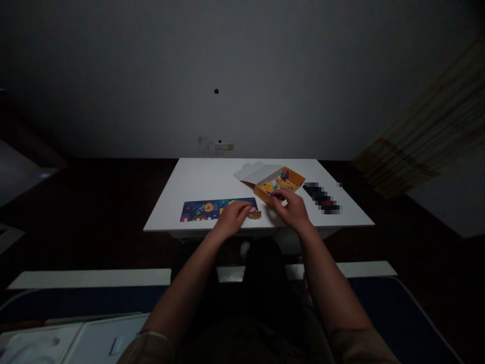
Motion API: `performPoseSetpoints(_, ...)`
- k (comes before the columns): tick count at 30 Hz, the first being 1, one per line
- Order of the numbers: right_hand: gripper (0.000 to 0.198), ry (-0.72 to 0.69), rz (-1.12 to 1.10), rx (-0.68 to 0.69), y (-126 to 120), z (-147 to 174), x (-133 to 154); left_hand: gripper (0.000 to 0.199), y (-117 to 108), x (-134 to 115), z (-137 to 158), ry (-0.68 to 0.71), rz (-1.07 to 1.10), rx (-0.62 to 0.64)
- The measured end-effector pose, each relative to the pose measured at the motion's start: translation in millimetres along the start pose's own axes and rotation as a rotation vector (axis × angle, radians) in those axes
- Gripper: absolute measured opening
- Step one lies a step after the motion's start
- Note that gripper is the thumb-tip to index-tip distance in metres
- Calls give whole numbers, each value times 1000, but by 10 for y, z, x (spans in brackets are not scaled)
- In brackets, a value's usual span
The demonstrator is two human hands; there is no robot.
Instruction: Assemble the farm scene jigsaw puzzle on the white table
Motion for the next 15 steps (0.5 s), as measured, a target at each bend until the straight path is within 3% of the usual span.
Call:
performPoseSetpoints(4,24,-56,104,22,112,-54,37,24,-12,74,41,3,-235,38)
performPoseSetpoints(8,30,-69,84,14,237,133,152,22,23,100,31,24,-330,48)
performPoseSetpoints(15,38,-262,92,251,373,545,193,21,30,92,27,20,-290,46)
Point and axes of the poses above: each hand's wrist, its own z-axis away from the middle knuckle, its own y-axis out of the palm, x = y × z, the point moved 2 cm from there along -z, towards the middle knuckle, and after that the axes turned 10 degrees about z, right-handed, at the moved point
